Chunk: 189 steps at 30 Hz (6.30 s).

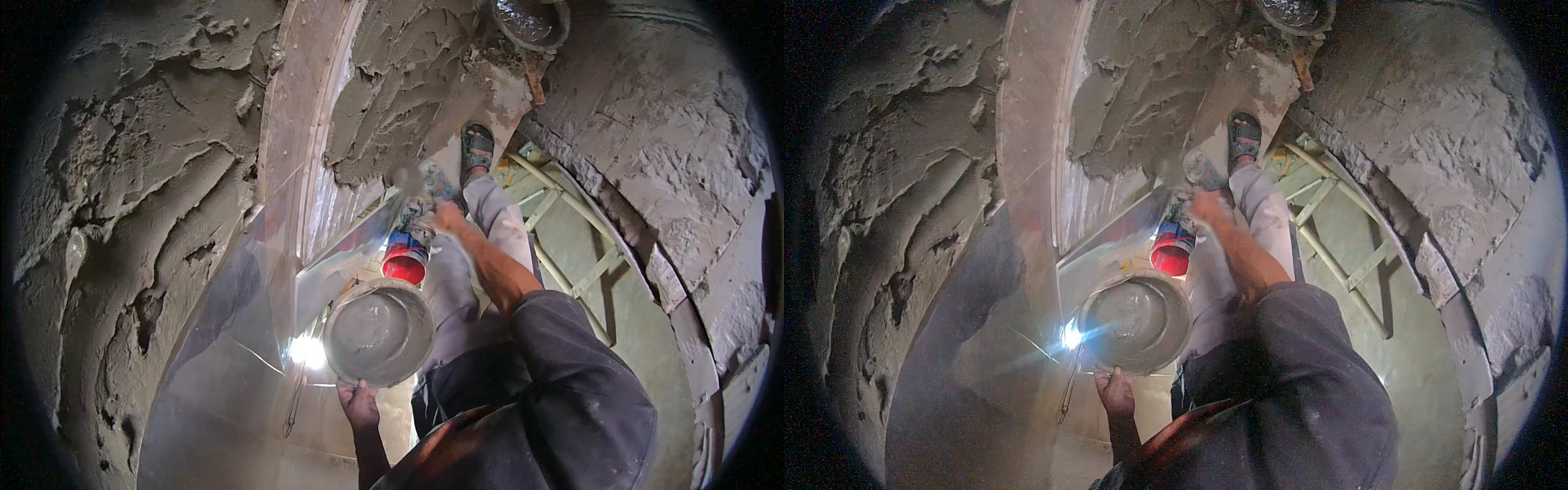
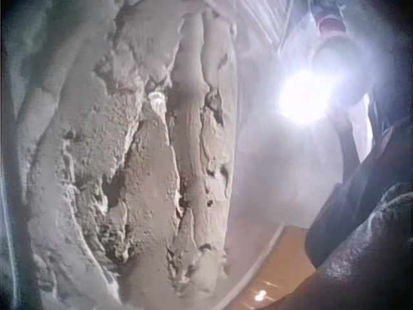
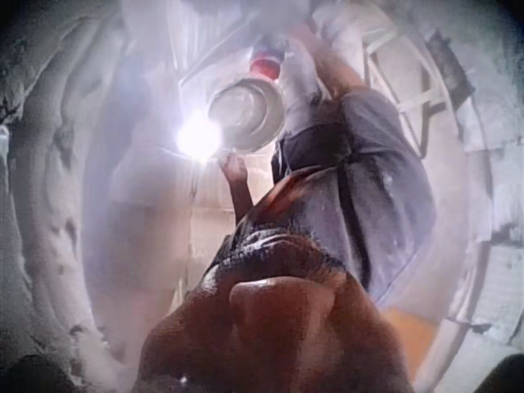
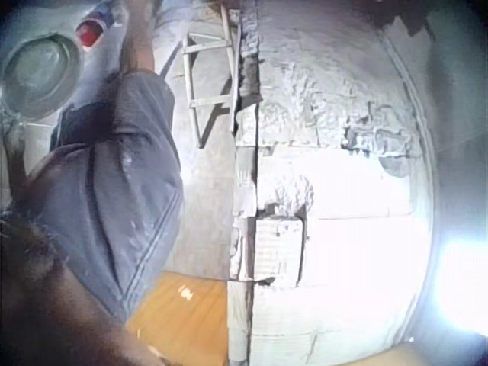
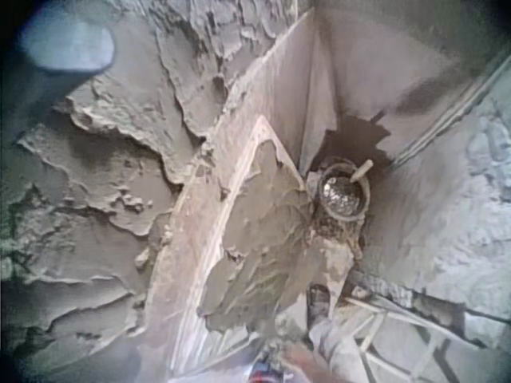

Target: The person applies mortar to the back of a large tile using a trowel, scooping the material from a bucket and spreading it across the surface.

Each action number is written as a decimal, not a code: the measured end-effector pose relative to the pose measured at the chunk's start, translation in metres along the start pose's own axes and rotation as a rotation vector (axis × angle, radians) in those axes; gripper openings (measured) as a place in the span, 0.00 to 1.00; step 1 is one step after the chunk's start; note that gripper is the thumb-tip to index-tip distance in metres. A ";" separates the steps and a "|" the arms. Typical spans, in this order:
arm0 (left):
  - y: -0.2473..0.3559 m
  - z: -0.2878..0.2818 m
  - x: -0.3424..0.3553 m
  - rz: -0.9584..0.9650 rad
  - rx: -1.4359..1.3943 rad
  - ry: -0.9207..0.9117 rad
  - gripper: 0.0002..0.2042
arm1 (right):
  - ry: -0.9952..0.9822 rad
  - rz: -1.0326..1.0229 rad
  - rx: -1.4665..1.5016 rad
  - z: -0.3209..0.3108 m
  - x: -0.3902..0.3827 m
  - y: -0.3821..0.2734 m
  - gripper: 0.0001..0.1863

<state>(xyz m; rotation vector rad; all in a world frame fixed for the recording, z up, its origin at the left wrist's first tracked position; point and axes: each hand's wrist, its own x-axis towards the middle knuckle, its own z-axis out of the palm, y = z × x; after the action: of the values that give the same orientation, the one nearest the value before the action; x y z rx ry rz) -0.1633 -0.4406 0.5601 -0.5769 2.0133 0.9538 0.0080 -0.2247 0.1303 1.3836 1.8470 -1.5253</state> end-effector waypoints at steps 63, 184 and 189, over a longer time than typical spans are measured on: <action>0.290 0.264 -0.159 1.420 0.127 -0.383 0.15 | 0.440 -0.527 0.005 -0.340 -0.387 -0.205 0.24; 0.352 0.297 -0.216 0.797 -0.670 -0.741 0.08 | 0.958 -0.591 0.059 -0.303 -0.442 -0.158 0.29; 0.352 0.300 -0.227 0.810 -0.682 -0.693 0.08 | 0.985 -0.507 0.145 -0.285 -0.475 -0.123 0.27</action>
<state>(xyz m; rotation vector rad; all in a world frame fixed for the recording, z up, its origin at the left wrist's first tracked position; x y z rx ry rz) -0.1291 0.0242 0.7802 0.2825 1.2254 2.0206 0.1979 -0.1717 0.6619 2.0871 2.8805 -1.2702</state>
